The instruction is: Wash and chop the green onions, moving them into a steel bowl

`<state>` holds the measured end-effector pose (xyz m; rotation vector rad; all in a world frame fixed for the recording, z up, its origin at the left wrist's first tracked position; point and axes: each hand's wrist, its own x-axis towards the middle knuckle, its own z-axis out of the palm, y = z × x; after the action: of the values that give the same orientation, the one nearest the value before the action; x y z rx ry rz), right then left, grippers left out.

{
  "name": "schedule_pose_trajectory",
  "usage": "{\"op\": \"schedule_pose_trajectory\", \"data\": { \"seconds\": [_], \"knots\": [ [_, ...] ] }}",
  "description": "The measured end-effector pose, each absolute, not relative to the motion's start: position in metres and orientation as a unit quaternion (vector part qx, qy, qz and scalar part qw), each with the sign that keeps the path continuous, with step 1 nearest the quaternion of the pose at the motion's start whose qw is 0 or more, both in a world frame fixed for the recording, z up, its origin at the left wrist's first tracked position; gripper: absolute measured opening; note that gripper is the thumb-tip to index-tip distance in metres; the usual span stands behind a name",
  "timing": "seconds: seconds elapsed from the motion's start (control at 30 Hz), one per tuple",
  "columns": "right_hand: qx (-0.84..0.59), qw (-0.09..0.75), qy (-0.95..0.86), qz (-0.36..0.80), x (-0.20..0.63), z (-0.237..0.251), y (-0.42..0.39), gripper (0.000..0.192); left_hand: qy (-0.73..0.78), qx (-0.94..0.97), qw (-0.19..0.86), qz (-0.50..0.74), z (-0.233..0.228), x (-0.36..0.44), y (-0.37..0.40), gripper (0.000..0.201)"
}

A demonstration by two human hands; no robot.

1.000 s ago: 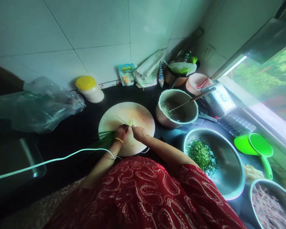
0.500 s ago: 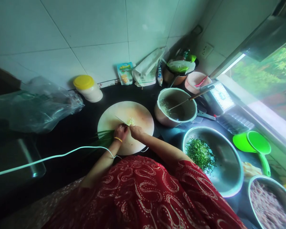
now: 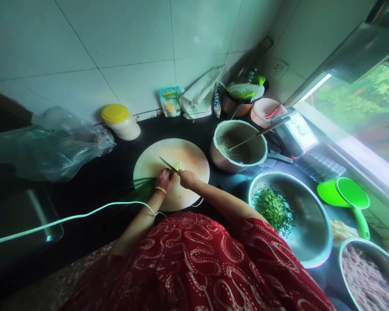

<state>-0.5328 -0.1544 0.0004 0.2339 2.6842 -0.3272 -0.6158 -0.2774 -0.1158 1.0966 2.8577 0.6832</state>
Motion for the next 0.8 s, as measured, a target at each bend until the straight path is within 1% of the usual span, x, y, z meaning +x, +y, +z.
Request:
{"op": "schedule_pose_trajectory", "data": {
  "seconds": [0.13,0.3,0.37,0.5,0.67,0.8],
  "knots": [
    [0.081,0.232,0.962,-0.122,-0.533,0.004,-0.151,0.033,0.91,0.358,-0.005,0.21,-0.113,-0.615,-0.278,0.023],
    [0.095,0.213,0.964,-0.129,-0.536,-0.005,-0.158,0.039,0.912,0.35,0.014,0.211,-0.113,-0.615,-0.281,0.025],
    [0.093,0.218,0.962,-0.136,-0.536,-0.005,-0.153,0.037,0.913,0.351,0.009,0.208,-0.112,-0.615,-0.28,0.024],
    [0.093,0.228,0.962,-0.115,-0.535,0.001,-0.129,0.032,0.914,0.354,0.001,0.199,-0.108,-0.609,-0.261,0.022],
    [0.092,0.223,0.967,-0.085,-0.531,-0.004,-0.111,0.036,0.919,0.335,0.048,0.199,-0.099,-0.602,-0.233,0.019],
    [0.117,0.214,0.965,-0.098,-0.528,-0.01,-0.116,0.032,0.908,0.356,0.01,0.22,-0.086,-0.603,-0.248,0.025]
  ]
}}
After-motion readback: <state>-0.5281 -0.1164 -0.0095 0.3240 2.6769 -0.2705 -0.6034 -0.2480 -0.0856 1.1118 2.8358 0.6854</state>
